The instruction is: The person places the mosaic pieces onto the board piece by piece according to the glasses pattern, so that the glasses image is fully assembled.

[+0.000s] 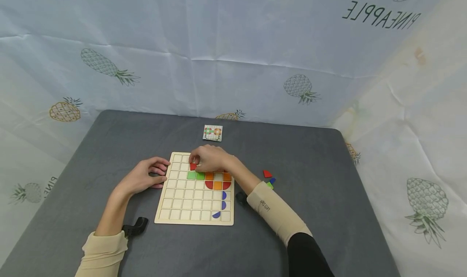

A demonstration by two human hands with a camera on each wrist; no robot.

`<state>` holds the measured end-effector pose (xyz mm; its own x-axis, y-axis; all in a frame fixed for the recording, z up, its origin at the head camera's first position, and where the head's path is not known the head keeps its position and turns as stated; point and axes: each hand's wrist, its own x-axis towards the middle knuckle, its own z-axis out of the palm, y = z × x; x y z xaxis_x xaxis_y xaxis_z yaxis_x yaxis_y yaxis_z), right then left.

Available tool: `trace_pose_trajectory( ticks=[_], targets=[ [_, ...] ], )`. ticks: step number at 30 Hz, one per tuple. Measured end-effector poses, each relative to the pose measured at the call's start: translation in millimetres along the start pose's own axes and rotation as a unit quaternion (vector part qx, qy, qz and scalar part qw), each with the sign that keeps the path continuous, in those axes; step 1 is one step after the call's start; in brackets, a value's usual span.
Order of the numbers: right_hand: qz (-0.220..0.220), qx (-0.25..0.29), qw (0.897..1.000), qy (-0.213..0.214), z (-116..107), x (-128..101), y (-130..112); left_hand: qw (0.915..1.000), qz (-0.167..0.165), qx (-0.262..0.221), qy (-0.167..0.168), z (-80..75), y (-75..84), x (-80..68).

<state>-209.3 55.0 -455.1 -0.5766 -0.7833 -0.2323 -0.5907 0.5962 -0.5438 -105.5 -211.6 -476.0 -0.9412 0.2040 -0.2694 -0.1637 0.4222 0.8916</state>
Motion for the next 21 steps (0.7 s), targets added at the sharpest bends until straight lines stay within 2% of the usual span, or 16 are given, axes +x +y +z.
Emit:
trace_pose_trajectory(
  ticks=[10, 21],
  targets=[
    [0.004, 0.029, 1.0, 0.005, -1.8, -9.6, -1.4, 1.0, -0.001, 0.002, 0.001, -0.5, -0.1, -0.1],
    [-0.003, 0.062, 0.997, 0.045, -10.6, -46.1, 18.1, 1.0, 0.001, 0.007, -0.003, -0.7, 0.1, 0.1]
  ],
)
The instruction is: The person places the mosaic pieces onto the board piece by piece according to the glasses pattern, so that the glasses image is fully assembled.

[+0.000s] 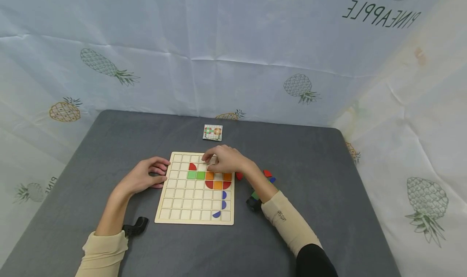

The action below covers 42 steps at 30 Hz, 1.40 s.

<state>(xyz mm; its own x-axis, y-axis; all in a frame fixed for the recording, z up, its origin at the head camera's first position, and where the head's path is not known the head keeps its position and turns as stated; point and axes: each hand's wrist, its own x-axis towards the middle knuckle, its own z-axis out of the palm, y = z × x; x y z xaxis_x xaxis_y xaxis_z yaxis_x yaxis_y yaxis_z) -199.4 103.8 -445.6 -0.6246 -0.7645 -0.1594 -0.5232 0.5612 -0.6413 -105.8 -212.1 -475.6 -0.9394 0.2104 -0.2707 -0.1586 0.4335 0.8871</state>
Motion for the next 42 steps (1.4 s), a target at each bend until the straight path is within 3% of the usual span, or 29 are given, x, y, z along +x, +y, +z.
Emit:
trace_pose_trajectory(
  ticks=[14, 27, 33, 42],
  targets=[
    [0.034, -0.008, 0.999, 0.032, -22.3, -70.6, 21.1, 1.0, -0.004, 0.005, 0.004, -0.3, 0.3, -0.7],
    [0.077, 0.046, 0.996, -0.025, -23.9, -123.7, 50.9, 1.0, 0.0, 0.004, 0.001, -0.2, -0.1, -1.3],
    [0.067, 0.041, 0.996, -0.037, -24.7, -137.6, 61.6, 1.0, 0.001, 0.008, 0.004, -0.4, 1.6, -1.2],
    [0.067, 0.035, 0.997, -0.02, -20.1, -137.7, 72.5, 1.0, 0.001, 0.005, 0.004, 0.4, 1.3, -0.5]
  ],
)
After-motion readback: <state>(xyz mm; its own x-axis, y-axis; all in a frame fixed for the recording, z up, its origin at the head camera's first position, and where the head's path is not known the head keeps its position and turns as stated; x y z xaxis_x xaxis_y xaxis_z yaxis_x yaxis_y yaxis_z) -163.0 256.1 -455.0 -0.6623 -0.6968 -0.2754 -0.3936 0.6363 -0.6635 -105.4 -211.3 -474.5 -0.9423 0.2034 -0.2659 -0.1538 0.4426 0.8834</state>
